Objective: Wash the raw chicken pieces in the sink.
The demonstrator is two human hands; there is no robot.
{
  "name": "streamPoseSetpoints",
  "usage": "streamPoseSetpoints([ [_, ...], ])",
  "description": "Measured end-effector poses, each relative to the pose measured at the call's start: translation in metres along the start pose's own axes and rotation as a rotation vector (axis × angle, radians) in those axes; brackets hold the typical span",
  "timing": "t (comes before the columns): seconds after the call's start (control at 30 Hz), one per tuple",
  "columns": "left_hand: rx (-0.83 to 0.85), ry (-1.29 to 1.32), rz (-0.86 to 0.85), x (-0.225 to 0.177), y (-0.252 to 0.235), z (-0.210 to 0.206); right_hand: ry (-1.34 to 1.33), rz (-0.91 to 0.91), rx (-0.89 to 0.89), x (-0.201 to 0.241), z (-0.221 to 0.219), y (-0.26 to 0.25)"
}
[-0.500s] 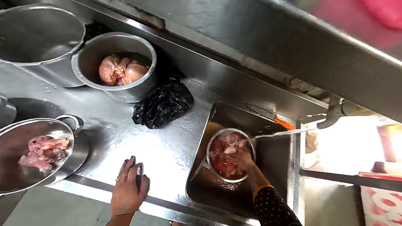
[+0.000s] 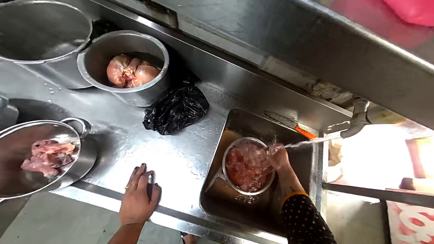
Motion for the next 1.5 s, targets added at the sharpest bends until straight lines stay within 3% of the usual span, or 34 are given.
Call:
streamPoseSetpoints([
  [0.2,0.003,-0.001,0.004,0.000,0.001,-0.001,0.300,-0.035,0.216,0.023,-0.041,0.023],
  [0.4,0.023,0.025,0.010,0.002,0.001,-0.001,1.141,0.182,0.344,0.035,-0.091,0.057],
  [0.43,0.026,0.031,0.013,0.001,0.000,-0.001,1.275,0.169,0.351,0.043,-0.103,0.067],
  [0.5,0.019,0.043,0.012,0.000,0.000,0.000,1.485,-0.031,0.410,0.066,-0.134,0.090],
  [0.57,0.008,0.056,0.009,-0.001,0.000,0.001,1.454,0.258,0.413,0.057,-0.126,0.087],
  [0.6,0.001,0.061,0.003,-0.001,0.000,0.002,1.433,0.303,0.427,0.058,-0.125,0.086],
  [0.8,0.000,0.075,0.002,-0.001,-0.001,0.005,1.283,0.375,0.453,0.062,-0.131,0.089],
  [0.9,0.008,0.089,0.010,-0.004,0.000,0.003,1.537,0.450,0.424,0.065,-0.142,0.098],
  [0.93,0.017,0.094,0.021,-0.005,-0.001,0.003,1.661,0.399,0.444,0.067,-0.151,0.104],
  [1.0,0.018,0.097,0.055,-0.006,0.000,0.008,1.802,0.322,0.541,0.066,-0.178,0.116],
  [1.07,0.049,0.089,0.078,-0.005,0.001,0.011,1.800,0.492,0.639,0.060,-0.209,0.129],
  [1.13,0.087,0.066,0.076,-0.003,-0.001,0.012,1.620,0.772,0.745,0.054,-0.252,0.147],
  [1.27,0.109,0.062,0.062,-0.004,-0.001,0.010,1.265,1.144,1.013,0.050,-0.369,0.212],
  [1.4,0.093,0.049,0.060,-0.004,-0.001,0.009,1.034,1.309,1.253,0.034,-0.467,0.274],
  [1.5,0.091,0.052,0.055,-0.004,-0.002,0.008,0.965,1.399,1.333,0.031,-0.493,0.292],
])
Point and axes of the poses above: each hand's wrist, its own y-axis away from the middle knuckle, its own z-axis out of the back of the hand, x = y × z, the point moved 2 cm from there along -y, towards the middle knuckle, and after that the axes turned 6 degrees about z, right-handed, at the moved point
